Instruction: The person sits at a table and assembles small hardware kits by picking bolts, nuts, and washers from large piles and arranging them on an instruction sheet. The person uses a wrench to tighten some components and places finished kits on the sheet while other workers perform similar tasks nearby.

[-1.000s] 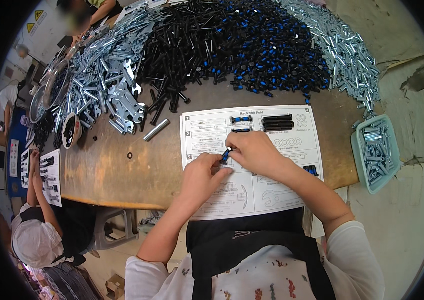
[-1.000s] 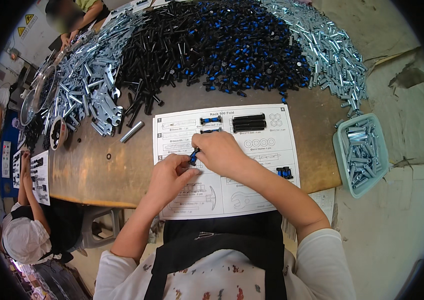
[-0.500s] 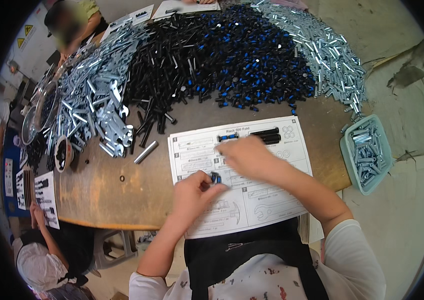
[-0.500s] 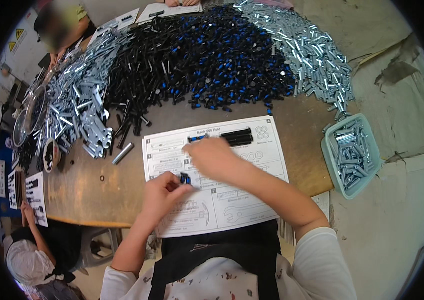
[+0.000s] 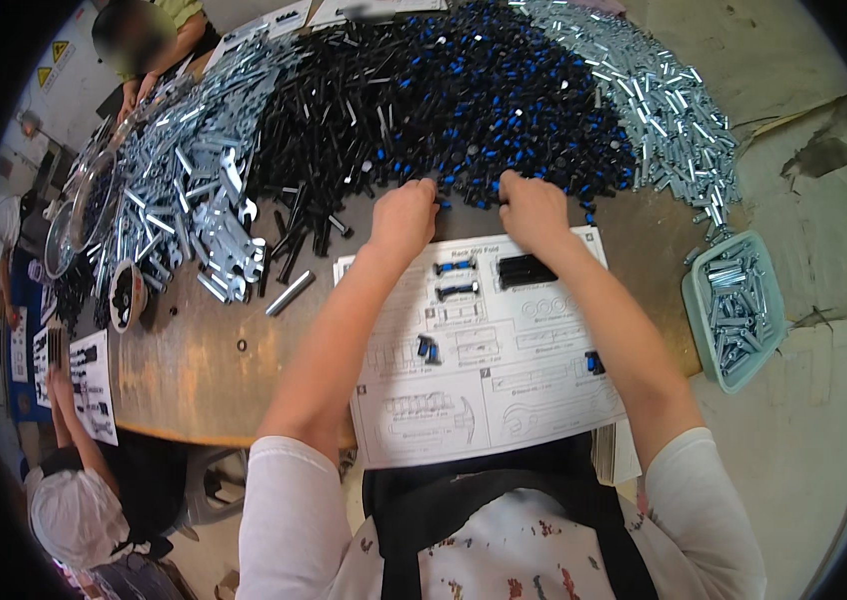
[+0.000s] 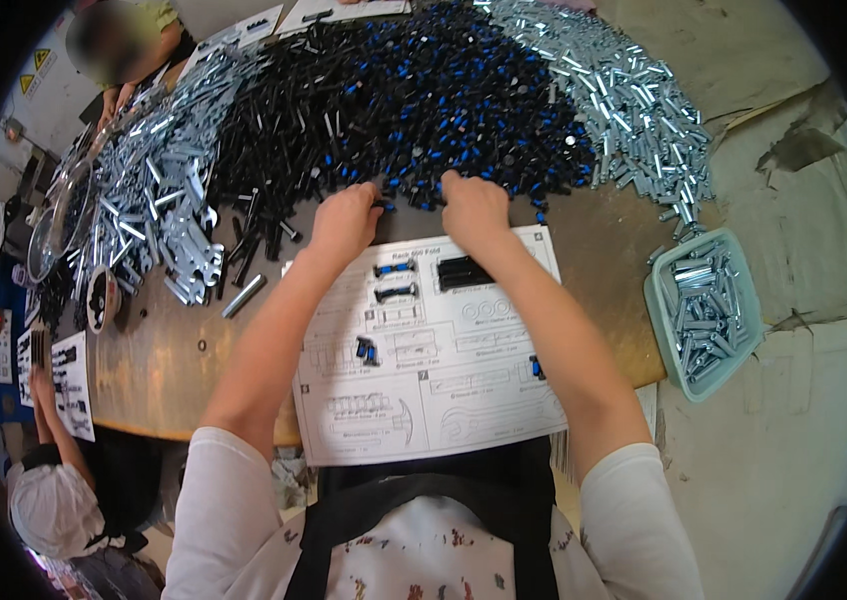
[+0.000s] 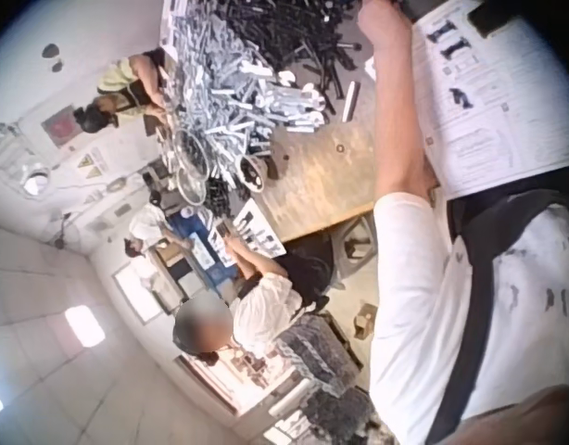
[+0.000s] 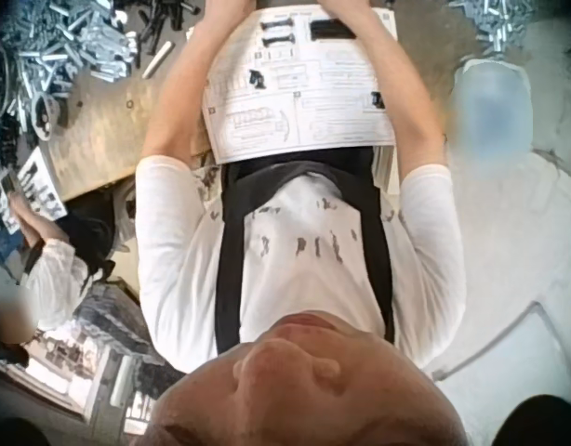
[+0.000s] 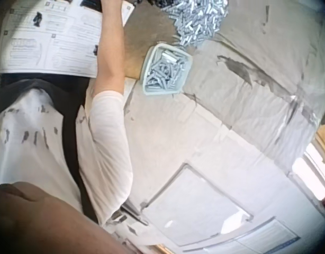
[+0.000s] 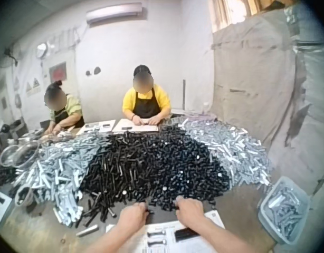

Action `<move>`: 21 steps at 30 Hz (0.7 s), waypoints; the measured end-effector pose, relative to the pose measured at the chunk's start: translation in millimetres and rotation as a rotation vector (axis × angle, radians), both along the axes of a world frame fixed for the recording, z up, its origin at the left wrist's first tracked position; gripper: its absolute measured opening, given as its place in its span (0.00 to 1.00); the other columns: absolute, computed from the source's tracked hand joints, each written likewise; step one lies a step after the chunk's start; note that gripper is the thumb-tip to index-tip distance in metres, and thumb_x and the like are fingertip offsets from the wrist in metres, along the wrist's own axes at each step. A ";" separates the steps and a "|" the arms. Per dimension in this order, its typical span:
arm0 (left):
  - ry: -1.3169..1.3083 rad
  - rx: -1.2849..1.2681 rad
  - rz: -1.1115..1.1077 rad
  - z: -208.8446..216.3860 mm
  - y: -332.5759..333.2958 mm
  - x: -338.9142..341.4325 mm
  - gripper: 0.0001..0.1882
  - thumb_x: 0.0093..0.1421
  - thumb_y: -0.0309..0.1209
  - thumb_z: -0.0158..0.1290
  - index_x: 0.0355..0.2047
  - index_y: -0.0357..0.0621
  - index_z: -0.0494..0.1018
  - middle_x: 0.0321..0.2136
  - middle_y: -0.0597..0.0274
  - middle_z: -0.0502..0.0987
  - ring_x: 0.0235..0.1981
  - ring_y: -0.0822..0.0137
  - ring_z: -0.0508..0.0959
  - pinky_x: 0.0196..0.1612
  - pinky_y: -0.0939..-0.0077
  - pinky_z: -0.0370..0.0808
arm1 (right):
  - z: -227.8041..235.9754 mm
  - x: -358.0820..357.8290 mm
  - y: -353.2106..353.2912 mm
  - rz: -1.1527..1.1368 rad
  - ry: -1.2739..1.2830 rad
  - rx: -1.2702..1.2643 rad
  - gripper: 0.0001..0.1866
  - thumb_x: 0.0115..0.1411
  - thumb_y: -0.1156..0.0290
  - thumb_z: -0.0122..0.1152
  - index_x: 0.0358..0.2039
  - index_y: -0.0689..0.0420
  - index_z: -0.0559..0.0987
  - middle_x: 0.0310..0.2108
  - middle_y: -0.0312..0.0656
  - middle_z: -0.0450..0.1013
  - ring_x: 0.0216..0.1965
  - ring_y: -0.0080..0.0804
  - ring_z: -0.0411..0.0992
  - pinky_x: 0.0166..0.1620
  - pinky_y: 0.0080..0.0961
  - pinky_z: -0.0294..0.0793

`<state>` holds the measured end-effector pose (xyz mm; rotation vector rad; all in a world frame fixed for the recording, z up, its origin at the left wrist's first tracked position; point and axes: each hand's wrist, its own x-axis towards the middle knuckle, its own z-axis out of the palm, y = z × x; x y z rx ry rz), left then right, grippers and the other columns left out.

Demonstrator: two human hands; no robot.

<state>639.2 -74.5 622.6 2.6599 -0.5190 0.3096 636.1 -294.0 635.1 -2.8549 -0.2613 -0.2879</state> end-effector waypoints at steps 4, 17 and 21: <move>0.065 -0.144 0.056 32.6 47.4 -72.6 0.10 0.59 0.33 0.59 0.33 0.38 0.75 0.26 0.55 0.79 0.26 0.58 0.79 0.30 0.65 0.74 | 32.4 -37.9 8.0 0.072 0.112 0.443 0.10 0.52 0.73 0.65 0.36 0.61 0.82 0.27 0.45 0.79 0.31 0.40 0.79 0.37 0.35 0.77; 0.161 -0.178 0.068 20.0 55.1 -209.4 0.14 0.53 0.36 0.66 0.29 0.41 0.76 0.26 0.56 0.78 0.25 0.58 0.78 0.28 0.66 0.74 | 22.4 -137.8 100.8 0.465 0.180 0.382 0.09 0.54 0.64 0.61 0.24 0.54 0.84 0.28 0.41 0.76 0.29 0.44 0.76 0.35 0.40 0.75; 0.219 -0.336 0.104 20.6 58.4 -210.3 0.19 0.51 0.43 0.67 0.25 0.41 0.74 0.22 0.56 0.76 0.23 0.58 0.78 0.27 0.67 0.74 | 28.6 -133.8 94.3 0.507 0.104 0.228 0.09 0.58 0.63 0.58 0.30 0.52 0.83 0.28 0.39 0.75 0.32 0.41 0.76 0.35 0.37 0.75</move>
